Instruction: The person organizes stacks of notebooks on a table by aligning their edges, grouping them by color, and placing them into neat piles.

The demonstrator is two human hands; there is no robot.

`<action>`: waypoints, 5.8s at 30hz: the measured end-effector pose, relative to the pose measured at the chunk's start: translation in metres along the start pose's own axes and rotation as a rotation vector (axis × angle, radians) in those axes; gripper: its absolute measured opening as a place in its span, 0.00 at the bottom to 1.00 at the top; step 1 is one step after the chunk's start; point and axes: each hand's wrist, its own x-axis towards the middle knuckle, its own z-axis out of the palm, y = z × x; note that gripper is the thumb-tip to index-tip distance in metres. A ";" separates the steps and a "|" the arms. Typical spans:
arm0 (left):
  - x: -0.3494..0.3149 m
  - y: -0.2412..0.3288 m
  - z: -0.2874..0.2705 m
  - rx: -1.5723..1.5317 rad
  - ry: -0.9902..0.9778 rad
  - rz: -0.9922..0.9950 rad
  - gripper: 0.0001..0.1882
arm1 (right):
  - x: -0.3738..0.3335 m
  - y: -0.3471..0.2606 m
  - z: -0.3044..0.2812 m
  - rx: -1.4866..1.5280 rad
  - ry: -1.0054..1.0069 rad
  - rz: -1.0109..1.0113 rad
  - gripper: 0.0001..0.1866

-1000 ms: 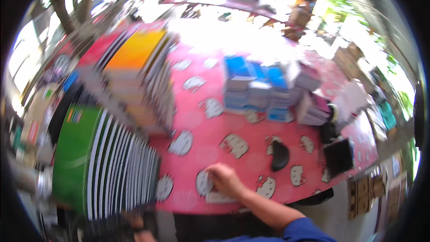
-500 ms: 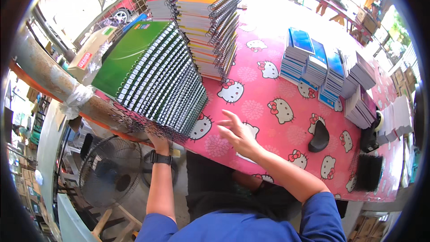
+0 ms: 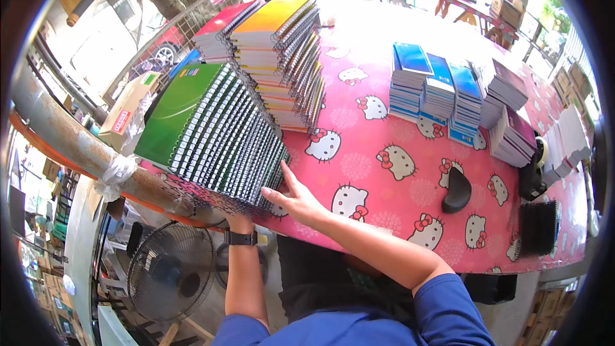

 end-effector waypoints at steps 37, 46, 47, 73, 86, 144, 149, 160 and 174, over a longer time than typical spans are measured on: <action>-0.029 0.131 -0.008 0.259 0.414 0.457 0.17 | -0.187 -0.026 -0.166 0.052 0.142 0.132 0.17; -0.040 0.346 0.133 -0.276 -0.860 1.018 0.04 | -0.308 0.033 -0.209 -0.273 1.155 -0.185 0.07; -0.039 0.375 0.132 -0.301 -0.887 1.232 0.03 | -0.301 0.039 -0.205 -0.279 1.141 -0.186 0.07; -0.076 0.253 0.384 -0.480 -1.376 -0.124 0.16 | -0.268 -0.020 -0.329 0.119 1.355 -0.426 0.13; -0.157 0.163 0.569 -0.540 -1.318 -1.081 0.38 | -0.204 0.009 -0.422 -0.020 1.705 -0.516 0.32; -0.006 0.134 0.300 -0.670 -1.055 -0.396 0.63 | -0.129 -0.076 -0.310 0.168 0.241 -0.256 0.58; 0.004 0.098 0.296 -0.435 -1.346 -0.277 0.70 | -0.116 -0.043 -0.318 -0.232 0.260 -0.125 0.62; -0.014 0.078 0.297 -0.419 -1.269 -0.309 0.70 | -0.101 -0.038 -0.312 -0.224 0.271 -0.015 0.74; 0.014 0.066 0.311 -0.523 -1.207 -0.384 0.71 | -0.068 -0.039 -0.314 -0.243 0.239 -0.112 0.69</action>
